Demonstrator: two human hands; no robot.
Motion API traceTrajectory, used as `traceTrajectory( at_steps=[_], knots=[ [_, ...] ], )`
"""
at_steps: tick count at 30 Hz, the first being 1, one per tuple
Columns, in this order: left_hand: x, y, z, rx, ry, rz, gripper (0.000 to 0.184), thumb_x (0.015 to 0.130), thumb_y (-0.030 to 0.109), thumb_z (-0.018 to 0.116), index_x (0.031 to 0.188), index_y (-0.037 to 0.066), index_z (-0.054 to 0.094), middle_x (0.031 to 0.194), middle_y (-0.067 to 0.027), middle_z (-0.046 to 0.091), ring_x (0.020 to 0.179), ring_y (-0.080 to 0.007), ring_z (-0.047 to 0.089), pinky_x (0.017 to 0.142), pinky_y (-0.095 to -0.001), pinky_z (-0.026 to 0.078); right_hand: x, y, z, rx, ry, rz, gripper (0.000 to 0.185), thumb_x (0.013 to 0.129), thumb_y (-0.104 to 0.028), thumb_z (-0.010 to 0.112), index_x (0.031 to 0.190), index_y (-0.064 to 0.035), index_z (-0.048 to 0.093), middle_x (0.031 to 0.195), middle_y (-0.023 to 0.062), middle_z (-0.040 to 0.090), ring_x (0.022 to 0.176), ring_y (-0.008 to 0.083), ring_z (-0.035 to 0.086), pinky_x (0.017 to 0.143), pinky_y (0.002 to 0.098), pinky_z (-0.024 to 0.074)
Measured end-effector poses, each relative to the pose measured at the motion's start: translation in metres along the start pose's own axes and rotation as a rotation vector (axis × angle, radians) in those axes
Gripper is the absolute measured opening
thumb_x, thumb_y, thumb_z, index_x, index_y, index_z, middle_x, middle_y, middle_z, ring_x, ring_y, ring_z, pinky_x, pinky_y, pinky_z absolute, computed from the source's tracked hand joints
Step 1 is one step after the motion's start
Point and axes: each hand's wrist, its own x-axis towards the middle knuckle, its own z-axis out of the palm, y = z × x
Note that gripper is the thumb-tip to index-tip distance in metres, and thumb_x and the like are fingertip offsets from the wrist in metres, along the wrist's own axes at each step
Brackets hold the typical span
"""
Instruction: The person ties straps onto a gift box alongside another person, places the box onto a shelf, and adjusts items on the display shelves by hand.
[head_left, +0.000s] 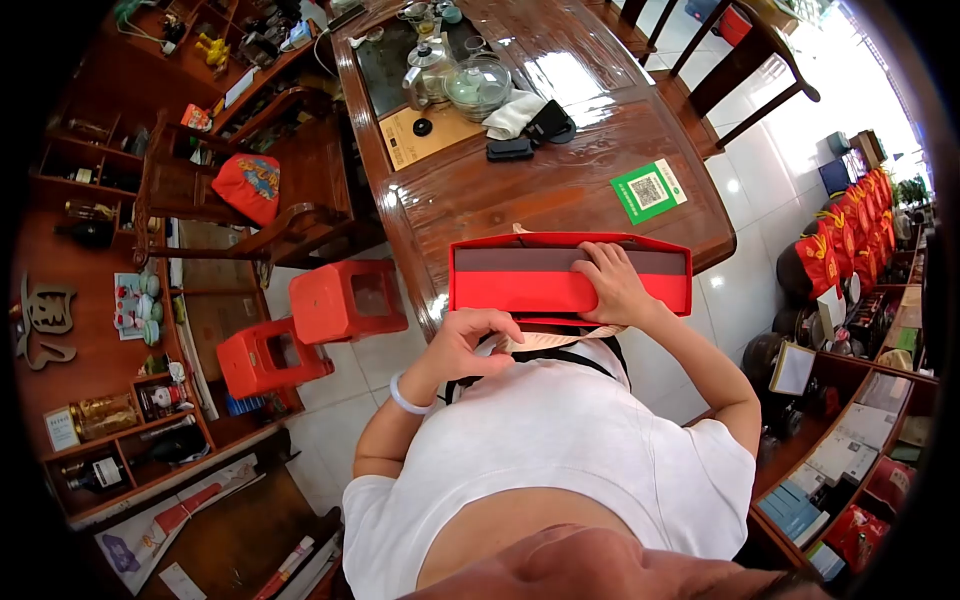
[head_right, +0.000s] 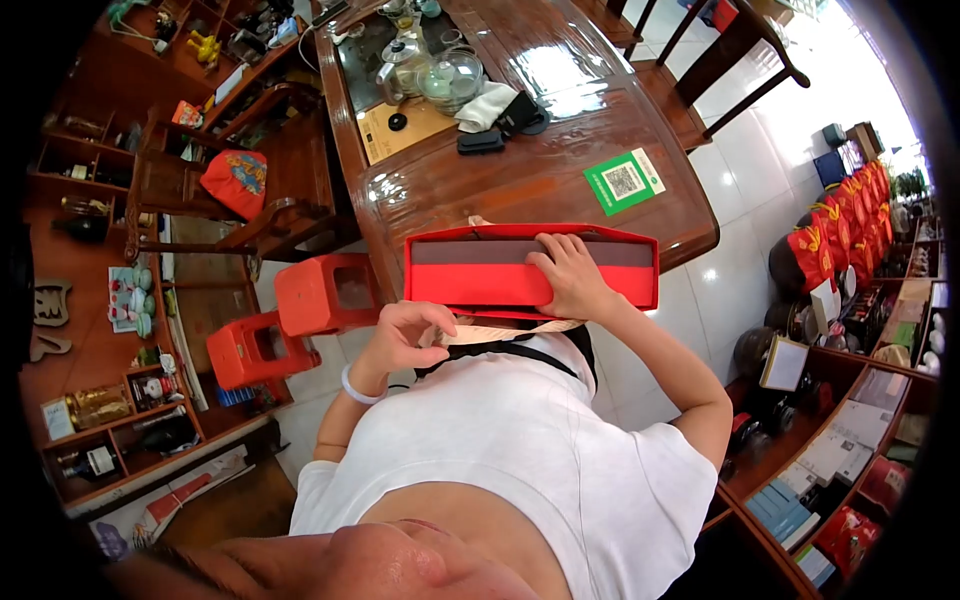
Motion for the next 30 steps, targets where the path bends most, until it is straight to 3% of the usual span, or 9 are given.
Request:
traceTrajectory(
  at_steps=[6, 7, 11, 13, 16, 21, 26, 29, 30],
  knots=[
    [0.006, -0.011, -0.001, 0.058, 0.039, -0.051, 0.027, 0.066, -0.009, 0.061, 0.092, -0.002, 0.058, 0.080, -0.0033, 0.056, 0.069, -0.0082, 0.049, 0.062, -0.0212, 0.040, 0.010, 0.006, -0.026, 0.159, 0.194, -0.079, 0.036, 0.062, -0.022, 0.072, 0.088, -0.0044, 0.055, 0.103, 0.0117, 0.054, 0.100, 0.0291, 0.049, 0.088, 0.0409, 0.0367],
    [0.007, -0.014, -0.001, 0.140, 0.070, -0.086, 0.029, 0.067, -0.009, 0.060, 0.094, -0.001, 0.057, 0.079, -0.0022, 0.055, 0.068, -0.0072, 0.048, 0.061, -0.0206, 0.039, 0.018, 0.003, -0.041, 0.137, 0.275, -0.018, 0.026, 0.067, -0.020, 0.070, 0.082, -0.0024, 0.057, 0.091, 0.0100, 0.058, 0.092, 0.0264, 0.054, 0.083, 0.0382, 0.0408],
    [0.014, -0.027, 0.001, 0.348, 0.186, -0.119, 0.036, 0.067, -0.009, 0.053, 0.102, 0.001, 0.055, 0.075, 0.0010, 0.050, 0.068, -0.0049, 0.046, 0.060, -0.0184, 0.037, 0.020, 0.036, -0.056, 0.181, 0.380, 0.322, 0.029, 0.073, -0.027, 0.065, 0.082, -0.0013, 0.058, 0.084, 0.0132, 0.060, 0.086, 0.0285, 0.057, 0.078, 0.0382, 0.0434],
    [0.014, -0.038, -0.003, 0.386, 0.219, -0.102, 0.036, 0.067, -0.007, 0.053, 0.102, 0.001, 0.055, 0.074, 0.0012, 0.049, 0.067, -0.0048, 0.046, 0.059, -0.0183, 0.037, 0.015, 0.063, -0.044, -0.010, 0.042, 0.661, 0.039, 0.079, -0.040, 0.056, 0.087, -0.0015, 0.061, 0.081, 0.0154, 0.062, 0.081, 0.0312, 0.059, 0.074, 0.0387, 0.0456],
    [0.017, -0.049, -0.005, 0.494, 0.303, -0.058, 0.033, 0.067, -0.005, 0.053, 0.100, 0.000, 0.056, 0.072, 0.0014, 0.048, 0.064, -0.0052, 0.045, 0.058, -0.0189, 0.038, 0.013, 0.073, -0.037, 0.147, -0.180, 0.804, 0.047, 0.081, -0.048, 0.049, 0.091, -0.0046, 0.064, 0.084, 0.0162, 0.063, 0.081, 0.0323, 0.060, 0.073, 0.0391, 0.0461],
    [0.019, -0.064, -0.009, 0.472, 0.372, -0.184, 0.024, 0.071, -0.004, 0.051, 0.094, -0.002, 0.059, 0.071, -0.0011, 0.055, 0.066, -0.0064, 0.050, 0.060, -0.0201, 0.042, 0.029, 0.069, -0.007, 0.298, -0.145, 0.567, 0.042, 0.079, -0.043, 0.053, 0.092, -0.0044, 0.064, 0.087, 0.0150, 0.064, 0.082, 0.0291, 0.061, 0.073, 0.0363, 0.0465],
    [0.041, -0.063, -0.013, 0.524, 0.396, -0.055, 0.017, 0.073, -0.002, 0.052, 0.089, -0.003, 0.060, 0.079, -0.0060, 0.062, 0.073, -0.0087, 0.056, 0.066, -0.0220, 0.045, 0.049, 0.060, 0.015, 0.568, 0.008, 0.491, 0.030, 0.074, -0.027, 0.063, 0.090, -0.0020, 0.063, 0.083, 0.0135, 0.064, 0.077, 0.0254, 0.062, 0.069, 0.0327, 0.0472],
    [0.059, -0.062, -0.019, 0.735, 0.502, 0.084, 0.017, 0.072, -0.001, 0.054, 0.087, 0.000, 0.060, 0.081, -0.0080, 0.060, 0.074, -0.0156, 0.057, 0.066, -0.0251, 0.044, 0.053, 0.056, 0.019, 0.611, 0.039, 0.534, 0.029, 0.073, -0.025, 0.064, 0.090, -0.0016, 0.063, 0.080, 0.0131, 0.064, 0.075, 0.0243, 0.062, 0.068, 0.0325, 0.0470],
    [0.066, -0.067, -0.023, 0.755, 0.516, 0.142, 0.014, 0.072, 0.003, 0.054, 0.085, 0.001, 0.060, 0.079, -0.0111, 0.058, 0.073, -0.0246, 0.055, 0.065, -0.0315, 0.042, 0.052, 0.056, 0.020, 0.617, 0.091, 0.535, 0.028, 0.073, -0.024, 0.063, 0.090, -0.0019, 0.063, 0.080, 0.0133, 0.064, 0.075, 0.0247, 0.062, 0.068, 0.0330, 0.0470]
  ],
)
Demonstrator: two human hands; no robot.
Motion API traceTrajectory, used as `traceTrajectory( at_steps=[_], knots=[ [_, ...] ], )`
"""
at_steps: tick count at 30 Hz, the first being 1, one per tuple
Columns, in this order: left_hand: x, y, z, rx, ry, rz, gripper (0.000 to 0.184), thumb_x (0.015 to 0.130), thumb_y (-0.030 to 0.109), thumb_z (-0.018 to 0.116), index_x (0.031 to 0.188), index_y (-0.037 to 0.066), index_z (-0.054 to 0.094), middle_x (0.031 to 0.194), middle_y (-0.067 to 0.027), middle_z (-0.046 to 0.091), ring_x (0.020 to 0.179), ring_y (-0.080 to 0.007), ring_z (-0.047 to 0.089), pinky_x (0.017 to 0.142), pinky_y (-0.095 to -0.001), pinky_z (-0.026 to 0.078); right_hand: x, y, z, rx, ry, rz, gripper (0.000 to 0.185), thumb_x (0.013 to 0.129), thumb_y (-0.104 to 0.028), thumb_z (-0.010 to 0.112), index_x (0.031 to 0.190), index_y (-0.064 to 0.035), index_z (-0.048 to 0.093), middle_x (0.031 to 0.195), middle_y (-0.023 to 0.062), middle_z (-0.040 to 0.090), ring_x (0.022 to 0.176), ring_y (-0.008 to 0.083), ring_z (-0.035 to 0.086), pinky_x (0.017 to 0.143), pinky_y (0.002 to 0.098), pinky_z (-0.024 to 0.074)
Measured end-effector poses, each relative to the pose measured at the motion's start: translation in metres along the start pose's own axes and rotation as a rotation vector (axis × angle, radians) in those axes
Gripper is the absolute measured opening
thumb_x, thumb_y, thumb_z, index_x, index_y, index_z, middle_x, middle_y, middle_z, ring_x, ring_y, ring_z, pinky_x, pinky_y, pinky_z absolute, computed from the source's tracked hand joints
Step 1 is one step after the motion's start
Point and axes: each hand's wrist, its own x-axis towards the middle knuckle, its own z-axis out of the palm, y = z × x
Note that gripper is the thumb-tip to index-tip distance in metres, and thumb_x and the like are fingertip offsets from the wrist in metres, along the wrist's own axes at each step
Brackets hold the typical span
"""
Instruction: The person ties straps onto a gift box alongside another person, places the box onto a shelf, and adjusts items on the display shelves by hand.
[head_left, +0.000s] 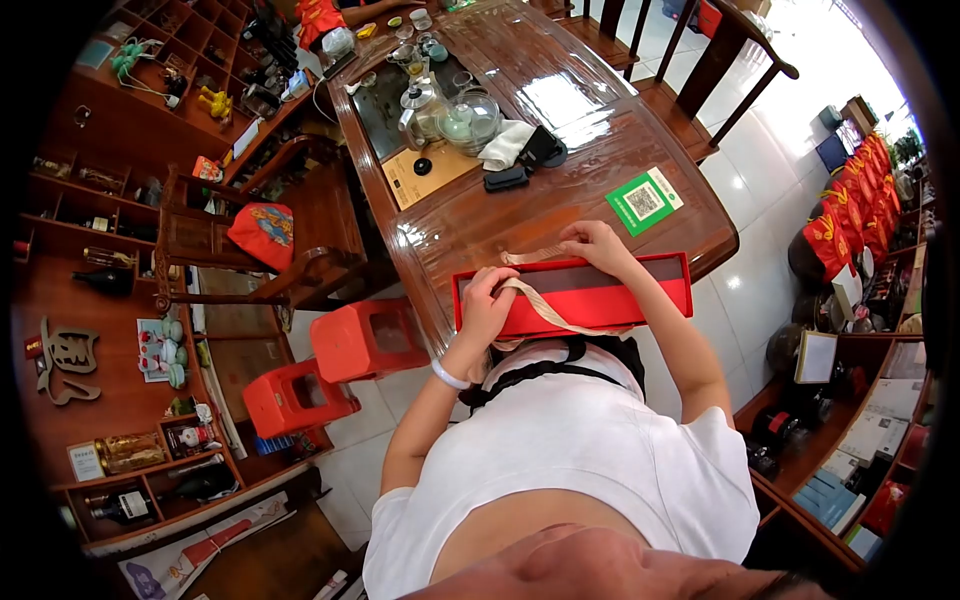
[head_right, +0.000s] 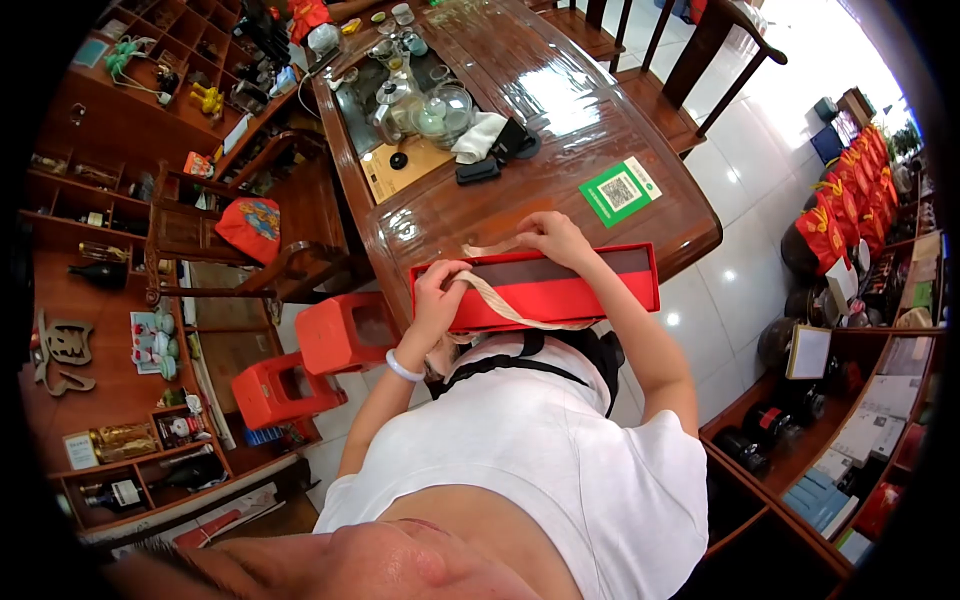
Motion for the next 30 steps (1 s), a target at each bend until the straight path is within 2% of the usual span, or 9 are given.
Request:
traceTrajectory(
  at_steps=[5, 7, 12, 17, 20, 22, 23, 25, 30],
  knots=[
    [0.010, -0.022, 0.006, 0.066, 0.015, 0.106, 0.014, 0.070, 0.001, 0.054, 0.083, 0.001, 0.060, 0.074, -0.0105, 0.057, 0.072, -0.0242, 0.054, 0.064, -0.0306, 0.042, -0.008, -0.013, 0.003, -0.112, 0.195, -0.043, 0.022, 0.076, -0.023, 0.060, 0.087, -0.0043, 0.063, 0.079, 0.0136, 0.063, 0.074, 0.0271, 0.061, 0.066, 0.0362, 0.0471],
    [0.008, -0.021, 0.006, 0.040, 0.024, 0.087, 0.014, 0.070, 0.001, 0.055, 0.083, 0.001, 0.060, 0.073, -0.0104, 0.057, 0.071, -0.0241, 0.054, 0.064, -0.0302, 0.042, -0.008, -0.015, 0.009, -0.464, 0.290, -0.132, 0.020, 0.078, -0.026, 0.056, 0.083, -0.0071, 0.062, 0.077, 0.0129, 0.063, 0.073, 0.0285, 0.061, 0.065, 0.0388, 0.0473],
    [0.007, -0.021, 0.006, -0.066, 0.074, 0.044, 0.015, 0.070, -0.001, 0.056, 0.083, 0.001, 0.062, 0.075, -0.0104, 0.059, 0.070, -0.0212, 0.057, 0.064, -0.0276, 0.044, 0.000, -0.010, 0.011, -0.555, 0.319, -0.100, 0.025, 0.078, -0.033, 0.055, 0.082, -0.0100, 0.063, 0.073, 0.0111, 0.063, 0.072, 0.0277, 0.061, 0.065, 0.0398, 0.0479],
    [0.007, -0.023, 0.006, -0.085, 0.070, 0.029, 0.013, 0.071, -0.002, 0.058, 0.083, 0.000, 0.062, 0.075, -0.0102, 0.059, 0.070, -0.0190, 0.057, 0.064, -0.0264, 0.044, -0.001, -0.021, -0.003, -0.222, 0.185, 0.036, 0.026, 0.072, -0.034, 0.060, 0.085, -0.0121, 0.067, 0.082, 0.0083, 0.065, 0.077, 0.0275, 0.061, 0.070, 0.0371, 0.0482],
    [0.005, -0.027, 0.006, -0.066, 0.059, 0.024, 0.012, 0.071, -0.001, 0.058, 0.083, 0.000, 0.062, 0.073, -0.0096, 0.058, 0.069, -0.0186, 0.056, 0.063, -0.0268, 0.044, 0.005, -0.001, 0.007, 0.325, 0.072, -0.032, 0.021, 0.074, -0.021, 0.063, 0.084, -0.0026, 0.065, 0.073, 0.0086, 0.065, 0.064, 0.0158, 0.061, 0.062, 0.0283, 0.0484],
    [0.004, -0.030, 0.007, -0.071, 0.076, 0.041, 0.013, 0.071, 0.000, 0.059, 0.083, 0.001, 0.062, 0.073, -0.0095, 0.058, 0.068, -0.0194, 0.056, 0.063, -0.0274, 0.044, -0.007, -0.016, 0.012, 0.439, 0.053, -0.004, 0.019, 0.077, -0.013, 0.064, 0.086, 0.0035, 0.062, 0.069, 0.0042, 0.062, 0.060, 0.0076, 0.056, 0.053, 0.0207, 0.0452],
    [0.003, -0.031, 0.008, -0.073, 0.070, 0.056, 0.013, 0.071, 0.000, 0.059, 0.083, 0.001, 0.062, 0.073, -0.0095, 0.058, 0.068, -0.0194, 0.056, 0.063, -0.0274, 0.044, -0.012, -0.017, 0.017, 0.502, 0.038, -0.034, 0.019, 0.078, -0.015, 0.064, 0.086, 0.0029, 0.062, 0.069, 0.0036, 0.062, 0.059, 0.0074, 0.056, 0.053, 0.0214, 0.0453],
    [-0.001, -0.031, 0.008, -0.053, 0.051, -0.006, 0.013, 0.072, -0.002, 0.057, 0.084, 0.000, 0.063, 0.078, -0.0062, 0.059, 0.074, -0.0136, 0.055, 0.068, -0.0234, 0.043, -0.021, -0.024, 0.027, 0.306, 0.072, -0.065, 0.018, 0.078, -0.012, 0.062, 0.088, 0.0032, 0.062, 0.069, 0.0043, 0.062, 0.060, 0.0082, 0.057, 0.056, 0.0216, 0.0459],
    [-0.004, -0.022, 0.006, -0.018, 0.050, 0.034, 0.013, 0.072, -0.001, 0.057, 0.084, -0.001, 0.062, 0.077, -0.0075, 0.058, 0.074, -0.0162, 0.055, 0.068, -0.0242, 0.043, -0.035, -0.049, 0.032, 0.268, 0.008, -0.169, 0.018, 0.077, -0.010, 0.061, 0.089, 0.0031, 0.062, 0.071, 0.0068, 0.063, 0.064, 0.0089, 0.059, 0.060, 0.0227, 0.0468]
  ],
)
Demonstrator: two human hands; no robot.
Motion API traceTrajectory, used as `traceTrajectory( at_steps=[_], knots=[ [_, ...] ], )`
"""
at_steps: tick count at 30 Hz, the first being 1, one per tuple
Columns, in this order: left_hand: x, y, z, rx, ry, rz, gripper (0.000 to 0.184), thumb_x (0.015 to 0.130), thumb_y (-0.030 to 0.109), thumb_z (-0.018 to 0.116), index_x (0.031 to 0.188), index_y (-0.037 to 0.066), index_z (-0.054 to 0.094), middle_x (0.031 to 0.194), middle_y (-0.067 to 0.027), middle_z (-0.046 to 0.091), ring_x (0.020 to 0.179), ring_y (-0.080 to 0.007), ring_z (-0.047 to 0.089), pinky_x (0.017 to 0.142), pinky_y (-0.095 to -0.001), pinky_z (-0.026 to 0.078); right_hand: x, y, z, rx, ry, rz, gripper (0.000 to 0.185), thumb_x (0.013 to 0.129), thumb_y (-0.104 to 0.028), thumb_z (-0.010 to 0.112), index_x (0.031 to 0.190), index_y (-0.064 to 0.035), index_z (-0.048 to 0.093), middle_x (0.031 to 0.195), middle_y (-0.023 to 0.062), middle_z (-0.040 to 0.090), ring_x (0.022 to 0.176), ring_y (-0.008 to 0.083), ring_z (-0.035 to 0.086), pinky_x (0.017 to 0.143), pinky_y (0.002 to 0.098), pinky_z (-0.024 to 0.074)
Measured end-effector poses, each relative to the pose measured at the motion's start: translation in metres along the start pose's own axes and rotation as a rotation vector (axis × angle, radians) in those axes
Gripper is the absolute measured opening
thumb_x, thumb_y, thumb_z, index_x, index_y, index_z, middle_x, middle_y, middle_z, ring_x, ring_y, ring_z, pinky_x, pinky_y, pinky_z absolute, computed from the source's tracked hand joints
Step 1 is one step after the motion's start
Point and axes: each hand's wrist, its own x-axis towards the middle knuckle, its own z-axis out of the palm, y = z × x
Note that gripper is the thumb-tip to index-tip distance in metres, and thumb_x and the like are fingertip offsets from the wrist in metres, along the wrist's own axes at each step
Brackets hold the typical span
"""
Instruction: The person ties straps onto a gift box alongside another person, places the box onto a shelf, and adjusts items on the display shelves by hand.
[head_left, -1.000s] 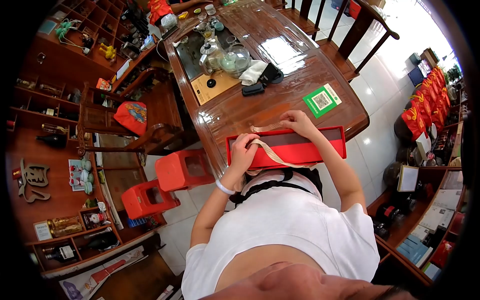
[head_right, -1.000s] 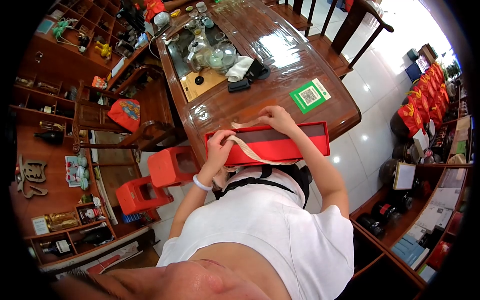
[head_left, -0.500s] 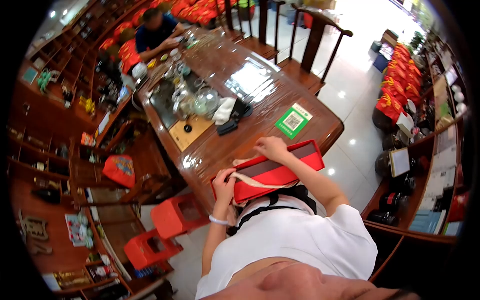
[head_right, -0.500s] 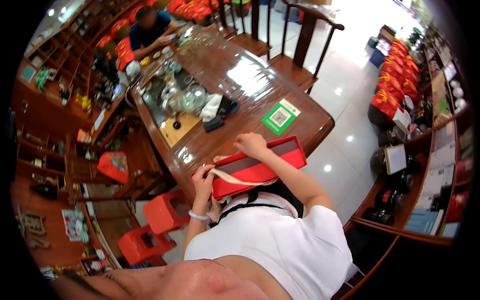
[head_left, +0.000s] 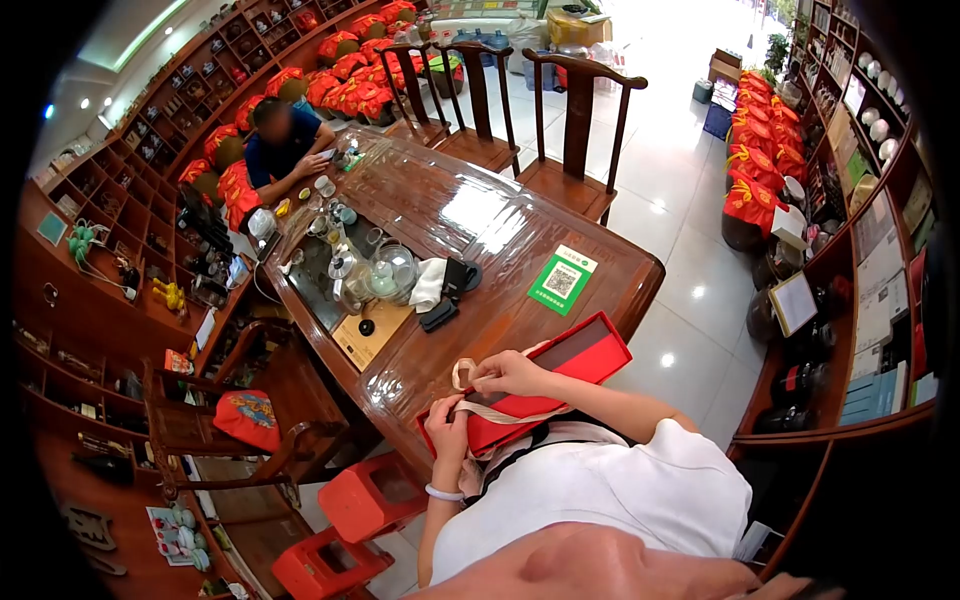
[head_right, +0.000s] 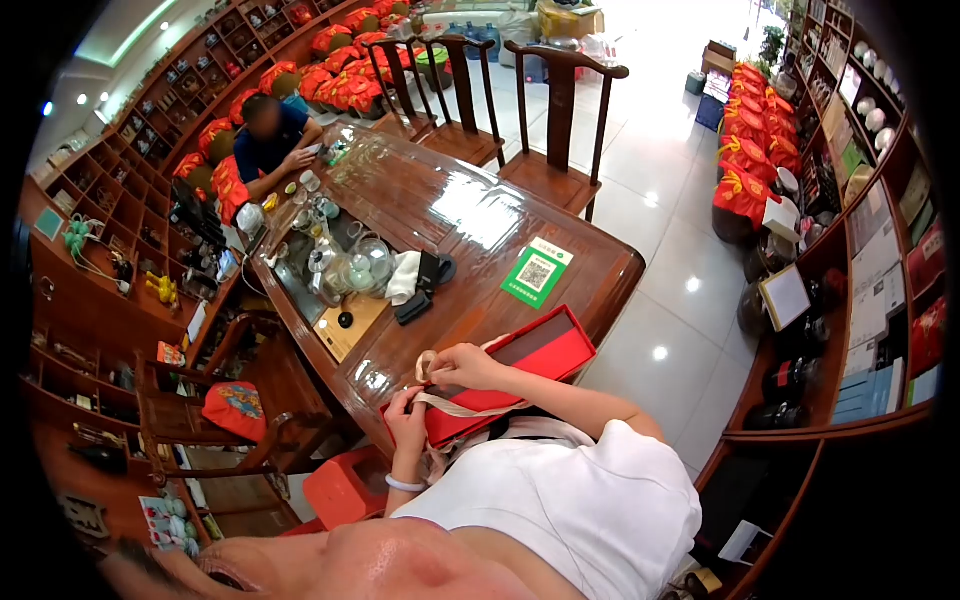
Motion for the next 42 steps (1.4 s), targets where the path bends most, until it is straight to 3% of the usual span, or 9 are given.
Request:
traceTrajectory(
  at_steps=[3, 10, 14, 20, 27, 32, 33, 37, 42],
  knots=[
    [0.004, 0.012, -0.003, 0.008, 0.020, 0.055, 0.013, 0.071, -0.002, 0.057, 0.083, -0.001, 0.061, 0.080, -0.0088, 0.058, 0.075, -0.0179, 0.056, 0.068, -0.0252, 0.043, -0.005, -0.020, -0.001, 0.204, -0.125, -0.008, 0.020, 0.076, -0.011, 0.061, 0.090, 0.0031, 0.061, 0.074, 0.0080, 0.063, 0.067, 0.0097, 0.059, 0.062, 0.0240, 0.0467],
    [0.025, 0.041, -0.018, 0.118, 0.099, 0.277, 0.015, 0.071, -0.001, 0.060, 0.086, -0.001, 0.060, 0.095, -0.0112, 0.056, 0.087, -0.0234, 0.055, 0.074, -0.0293, 0.045, -0.012, -0.069, -0.031, -0.005, -0.093, -0.236, 0.014, 0.075, -0.005, 0.061, 0.089, 0.0003, 0.062, 0.076, 0.0041, 0.064, 0.067, 0.0074, 0.056, 0.060, 0.0228, 0.0456],
    [0.030, 0.067, -0.017, 0.017, 0.043, 0.297, 0.018, 0.069, -0.001, 0.061, 0.087, 0.000, 0.059, 0.096, -0.0102, 0.056, 0.089, -0.0232, 0.055, 0.078, -0.0294, 0.043, -0.016, -0.090, -0.056, 0.032, 0.038, -0.057, 0.010, 0.077, -0.002, 0.059, 0.085, 0.0009, 0.062, 0.075, 0.0017, 0.062, 0.067, 0.0056, 0.056, 0.061, 0.0201, 0.0456],
    [0.029, 0.074, -0.017, -0.033, -0.016, 0.255, 0.027, 0.065, -0.003, 0.058, 0.092, 0.000, 0.058, 0.099, -0.0097, 0.056, 0.094, -0.0219, 0.053, 0.083, -0.0295, 0.040, -0.025, -0.088, -0.064, 0.186, 0.030, 0.013, 0.012, 0.077, -0.007, 0.060, 0.085, 0.0019, 0.062, 0.068, 0.0004, 0.059, 0.060, 0.0030, 0.051, 0.052, 0.0165, 0.0392],
    [0.040, 0.075, -0.010, -0.171, -0.200, 0.108, 0.034, 0.070, 0.002, 0.061, 0.104, 0.001, 0.056, 0.107, -0.0089, 0.055, 0.100, -0.0187, 0.051, 0.088, -0.0291, 0.038, -0.021, -0.083, -0.060, 0.212, -0.065, -0.010, 0.013, 0.076, -0.010, 0.061, 0.084, 0.0012, 0.062, 0.071, 0.0010, 0.061, 0.064, 0.0047, 0.054, 0.057, 0.0184, 0.0413],
    [0.041, 0.065, 0.000, -0.209, -0.381, 0.018, 0.031, 0.071, 0.002, 0.060, 0.101, 0.000, 0.056, 0.092, -0.0106, 0.059, 0.085, -0.0206, 0.058, 0.076, -0.0274, 0.045, -0.019, -0.086, -0.058, 0.027, -0.193, -0.077, 0.013, 0.072, -0.004, 0.063, 0.084, 0.0008, 0.060, 0.071, 0.0018, 0.060, 0.066, 0.0073, 0.053, 0.060, 0.0216, 0.0421],
    [0.041, 0.060, 0.003, -0.153, -0.323, 0.093, 0.023, 0.073, 0.001, 0.058, 0.095, -0.001, 0.057, 0.084, -0.0098, 0.058, 0.076, -0.0184, 0.058, 0.067, -0.0255, 0.046, -0.019, -0.087, -0.058, 0.027, -0.192, -0.078, 0.013, 0.072, -0.004, 0.063, 0.084, 0.0008, 0.060, 0.071, 0.0018, 0.060, 0.066, 0.0073, 0.053, 0.060, 0.0216, 0.0421],
    [0.043, 0.052, -0.001, -0.074, -0.116, 0.136, 0.011, 0.076, -0.002, 0.054, 0.087, -0.002, 0.057, 0.077, -0.0058, 0.055, 0.070, -0.0118, 0.054, 0.061, -0.0222, 0.042, -0.017, -0.082, -0.054, -0.163, -0.109, -0.141, 0.009, 0.073, -0.003, 0.060, 0.080, 0.0021, 0.057, 0.065, 0.0058, 0.056, 0.060, 0.0102, 0.051, 0.056, 0.0246, 0.0410],
    [0.032, 0.049, 0.003, -0.201, -0.048, 0.023, 0.009, 0.076, 0.001, 0.055, 0.084, -0.002, 0.054, 0.074, -0.0073, 0.056, 0.069, -0.0156, 0.055, 0.063, -0.0251, 0.044, -0.012, -0.057, -0.045, -0.215, 0.005, -0.139, 0.009, 0.072, 0.000, 0.057, 0.080, 0.0020, 0.053, 0.066, 0.0101, 0.055, 0.057, 0.0162, 0.053, 0.054, 0.0278, 0.0416]
  ],
)
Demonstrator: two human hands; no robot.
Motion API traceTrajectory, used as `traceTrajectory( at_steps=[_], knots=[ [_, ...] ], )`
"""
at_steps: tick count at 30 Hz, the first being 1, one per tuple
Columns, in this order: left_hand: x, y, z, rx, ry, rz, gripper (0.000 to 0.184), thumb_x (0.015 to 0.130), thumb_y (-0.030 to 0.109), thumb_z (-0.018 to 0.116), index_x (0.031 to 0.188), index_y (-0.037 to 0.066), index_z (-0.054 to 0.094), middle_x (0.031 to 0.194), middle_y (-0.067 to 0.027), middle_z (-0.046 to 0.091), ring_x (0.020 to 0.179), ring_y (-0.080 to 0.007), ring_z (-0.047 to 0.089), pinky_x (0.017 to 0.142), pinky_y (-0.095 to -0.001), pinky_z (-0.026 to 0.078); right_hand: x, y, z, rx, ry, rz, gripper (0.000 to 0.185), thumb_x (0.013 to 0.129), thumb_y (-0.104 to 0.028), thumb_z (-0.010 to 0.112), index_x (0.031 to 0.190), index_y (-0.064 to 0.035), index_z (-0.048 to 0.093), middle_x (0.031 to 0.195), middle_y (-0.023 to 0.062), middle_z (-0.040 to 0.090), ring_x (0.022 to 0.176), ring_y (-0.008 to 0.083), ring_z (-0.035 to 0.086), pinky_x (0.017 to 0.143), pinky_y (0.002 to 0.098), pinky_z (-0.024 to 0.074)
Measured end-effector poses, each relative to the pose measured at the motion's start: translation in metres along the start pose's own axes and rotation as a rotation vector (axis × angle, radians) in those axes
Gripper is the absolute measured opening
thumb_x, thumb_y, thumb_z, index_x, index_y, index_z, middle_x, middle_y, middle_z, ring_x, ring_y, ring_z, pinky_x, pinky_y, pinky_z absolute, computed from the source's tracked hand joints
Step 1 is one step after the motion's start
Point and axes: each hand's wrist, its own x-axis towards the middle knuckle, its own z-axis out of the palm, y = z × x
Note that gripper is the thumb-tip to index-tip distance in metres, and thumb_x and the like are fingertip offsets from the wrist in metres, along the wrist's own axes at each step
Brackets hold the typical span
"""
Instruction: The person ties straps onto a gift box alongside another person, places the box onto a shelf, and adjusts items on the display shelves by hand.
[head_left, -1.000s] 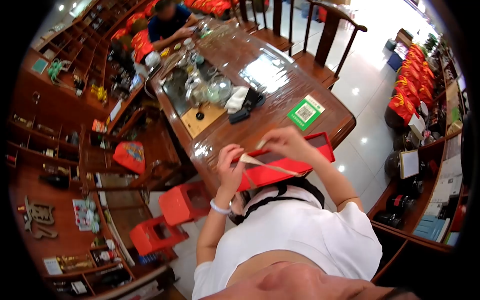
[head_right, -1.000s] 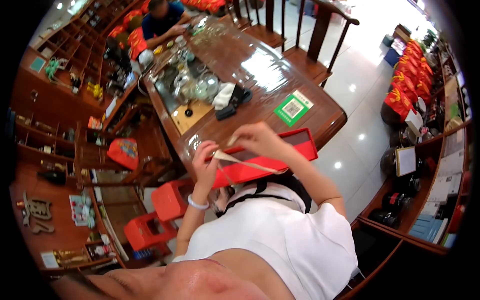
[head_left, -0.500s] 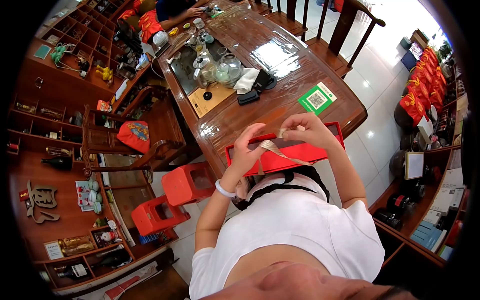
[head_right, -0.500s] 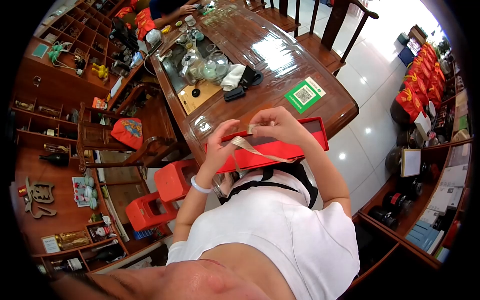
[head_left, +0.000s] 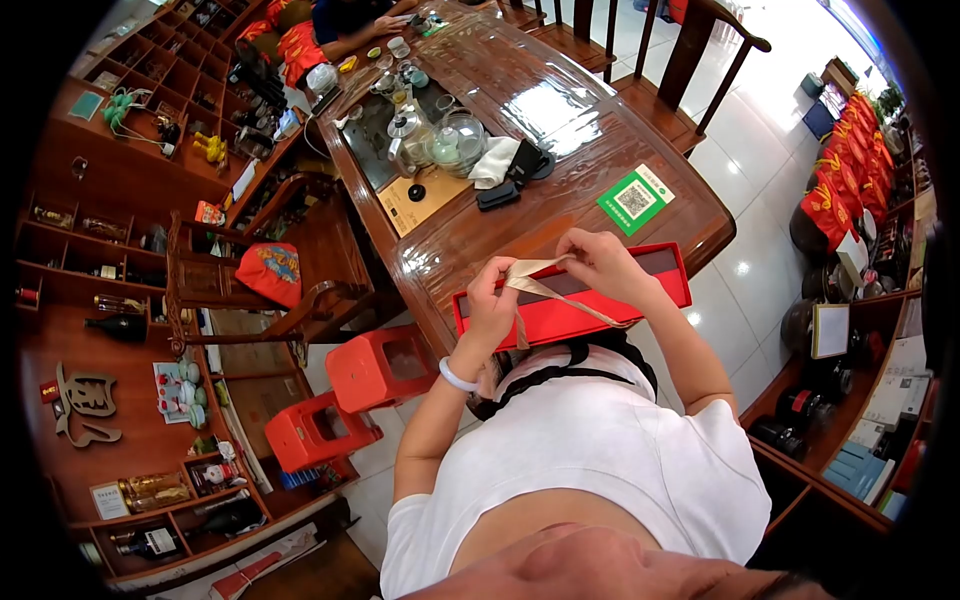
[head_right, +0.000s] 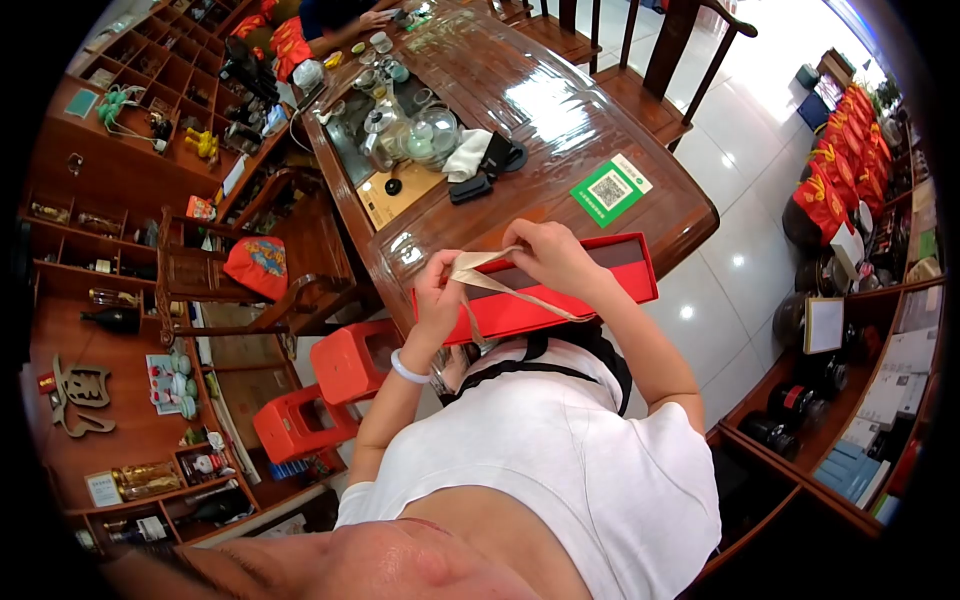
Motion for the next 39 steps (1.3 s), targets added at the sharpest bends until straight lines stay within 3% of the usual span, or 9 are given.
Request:
traceTrajectory(
  at_steps=[2, 6, 8, 12, 17, 21, 28, 31, 39],
  knots=[
    [-0.003, 0.001, 0.002, -0.057, 0.001, 0.021, 0.011, 0.076, 0.001, 0.055, 0.087, -0.001, 0.054, 0.076, -0.0079, 0.057, 0.070, -0.0162, 0.056, 0.064, -0.0258, 0.044, 0.002, 0.016, 0.006, -0.221, 0.173, -0.075, 0.015, 0.070, 0.003, 0.054, 0.084, 0.0011, 0.051, 0.070, 0.0115, 0.058, 0.062, 0.0208, 0.057, 0.057, 0.0292, 0.0444],
    [-0.009, 0.010, 0.001, -0.064, -0.031, 0.059, 0.014, 0.073, 0.000, 0.054, 0.087, 0.000, 0.053, 0.073, -0.0073, 0.055, 0.068, -0.0151, 0.054, 0.064, -0.0248, 0.043, 0.003, 0.043, 0.012, -0.221, 0.249, -0.027, 0.019, 0.069, 0.009, 0.051, 0.086, 0.0008, 0.051, 0.074, 0.0131, 0.059, 0.068, 0.0247, 0.060, 0.061, 0.0303, 0.0469],
    [-0.011, 0.014, 0.000, -0.046, -0.036, 0.083, 0.015, 0.072, 0.000, 0.055, 0.086, 0.000, 0.053, 0.072, -0.0070, 0.054, 0.067, -0.0149, 0.054, 0.063, -0.0247, 0.042, 0.003, 0.053, 0.014, -0.191, 0.331, -0.014, 0.018, 0.070, 0.004, 0.051, 0.086, -0.0028, 0.051, 0.076, 0.0134, 0.060, 0.073, 0.0297, 0.059, 0.065, 0.0371, 0.0462],
    [-0.013, 0.016, 0.000, -0.040, -0.045, 0.105, 0.016, 0.070, -0.002, 0.055, 0.086, 0.000, 0.053, 0.072, -0.0065, 0.054, 0.066, -0.0147, 0.053, 0.062, -0.0248, 0.042, 0.001, 0.065, 0.015, -0.079, 0.347, 0.010, 0.019, 0.070, 0.004, 0.052, 0.088, -0.0019, 0.053, 0.076, 0.0114, 0.061, 0.073, 0.0245, 0.061, 0.064, 0.0326, 0.0472],
    [-0.009, 0.014, 0.004, -0.090, -0.065, 0.016, 0.015, 0.070, -0.002, 0.058, 0.084, 0.000, 0.053, 0.069, -0.0034, 0.053, 0.063, -0.0095, 0.050, 0.059, -0.0222, 0.041, 0.001, 0.048, -0.003, 0.325, 0.230, 0.096, 0.018, 0.072, 0.000, 0.058, 0.090, 0.0022, 0.057, 0.075, 0.0020, 0.059, 0.069, 0.0070, 0.054, 0.060, 0.0214, 0.0445],
    [-0.006, 0.014, 0.008, -0.073, -0.177, -0.123, 0.015, 0.069, -0.001, 0.061, 0.083, 0.000, 0.054, 0.067, -0.0009, 0.053, 0.060, -0.0050, 0.046, 0.055, -0.0192, 0.038, 0.000, 0.031, -0.018, 0.365, 0.206, 0.131, 0.019, 0.070, -0.001, 0.061, 0.089, 0.0018, 0.057, 0.076, 0.0002, 0.056, 0.067, 0.0039, 0.050, 0.060, 0.0181, 0.0425],
    [-0.001, 0.021, 0.006, -0.238, -0.073, -0.203, 0.013, 0.072, -0.003, 0.059, 0.081, 0.001, 0.051, 0.067, 0.0030, 0.049, 0.060, -0.0032, 0.042, 0.053, -0.0180, 0.036, -0.009, -0.007, -0.019, 0.438, -0.034, 0.119, 0.023, 0.070, -0.007, 0.067, 0.091, 0.0001, 0.058, 0.078, 0.0007, 0.058, 0.069, 0.0054, 0.052, 0.063, 0.0192, 0.0432],
    [-0.001, 0.027, 0.005, -0.216, -0.070, -0.129, 0.015, 0.075, -0.005, 0.056, 0.086, 0.004, 0.049, 0.075, 0.0032, 0.049, 0.066, -0.0027, 0.046, 0.059, -0.0161, 0.038, -0.008, -0.014, -0.015, 0.397, -0.080, 0.109, 0.031, 0.069, -0.012, 0.071, 0.095, -0.0013, 0.058, 0.078, 0.0010, 0.058, 0.074, 0.0080, 0.054, 0.067, 0.0230, 0.0444],
    [-0.003, 0.027, 0.011, -0.276, -0.057, -0.037, 0.017, 0.074, -0.007, 0.055, 0.087, 0.002, 0.049, 0.077, 0.0004, 0.052, 0.069, -0.0043, 0.049, 0.061, -0.0172, 0.040, -0.014, -0.002, -0.004, 0.068, -0.276, 0.038, 0.043, 0.064, -0.015, 0.073, 0.100, 0.0002, 0.057, 0.084, 0.0070, 0.060, 0.077, 0.0162, 0.057, 0.073, 0.0278, 0.0460]
  ],
)
